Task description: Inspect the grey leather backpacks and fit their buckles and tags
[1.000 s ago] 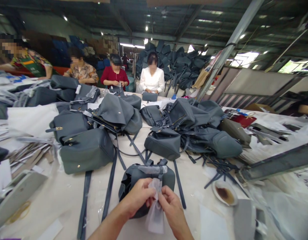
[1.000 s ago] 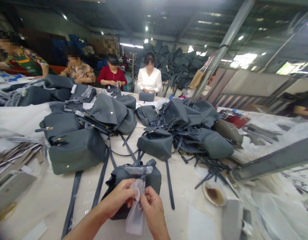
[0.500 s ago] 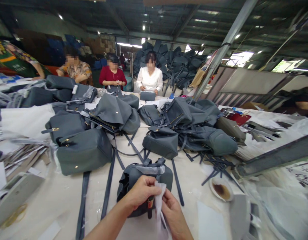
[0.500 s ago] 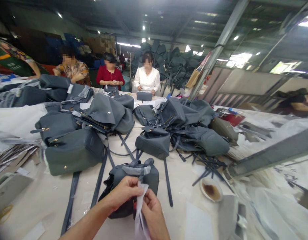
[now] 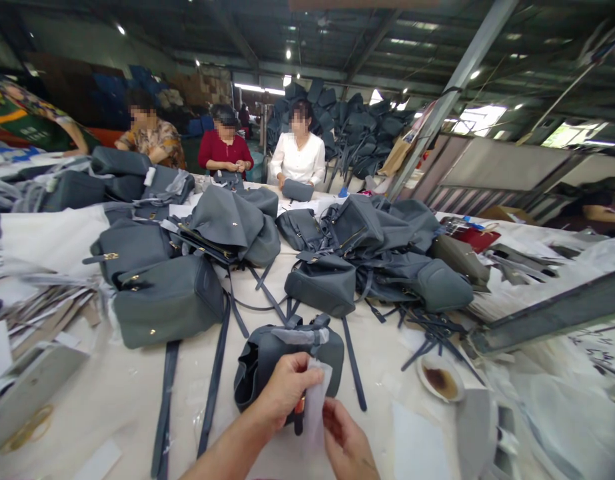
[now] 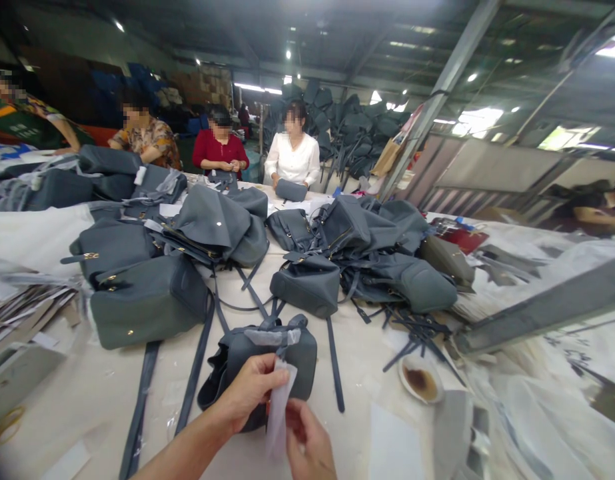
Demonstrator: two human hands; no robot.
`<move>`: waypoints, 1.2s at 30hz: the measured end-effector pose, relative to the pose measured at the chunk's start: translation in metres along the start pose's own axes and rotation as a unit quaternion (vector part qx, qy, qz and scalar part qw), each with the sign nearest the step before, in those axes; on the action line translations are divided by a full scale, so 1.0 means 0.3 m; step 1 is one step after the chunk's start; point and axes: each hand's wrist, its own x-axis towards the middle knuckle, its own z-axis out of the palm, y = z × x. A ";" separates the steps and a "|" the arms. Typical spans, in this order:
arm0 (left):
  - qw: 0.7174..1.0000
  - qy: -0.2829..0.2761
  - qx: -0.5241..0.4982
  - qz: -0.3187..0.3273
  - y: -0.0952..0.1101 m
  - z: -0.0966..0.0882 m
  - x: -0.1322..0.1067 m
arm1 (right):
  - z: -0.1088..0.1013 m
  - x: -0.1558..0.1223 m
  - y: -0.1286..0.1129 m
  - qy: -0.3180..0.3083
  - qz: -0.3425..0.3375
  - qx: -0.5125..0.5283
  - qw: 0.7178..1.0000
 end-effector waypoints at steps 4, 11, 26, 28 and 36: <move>0.999 0.032 0.001 0.013 -0.005 0.007 -0.003 | -0.040 0.034 -0.096 0.061 -0.028 -0.083 0.994; 0.999 0.023 -0.021 0.016 -0.025 0.002 0.002 | 0.049 0.074 -0.197 -0.040 0.016 0.032 0.999; 0.993 0.056 -0.079 0.067 -0.055 -0.005 -0.018 | 0.057 0.087 -0.130 0.140 -0.048 -0.127 0.981; 0.991 0.080 -0.066 0.081 -0.056 -0.001 -0.014 | 0.057 0.075 -0.141 0.162 -0.061 -0.150 0.973; 0.988 0.101 -0.040 0.106 -0.052 0.008 -0.031 | 0.071 0.029 -0.177 0.115 -0.056 -0.108 0.986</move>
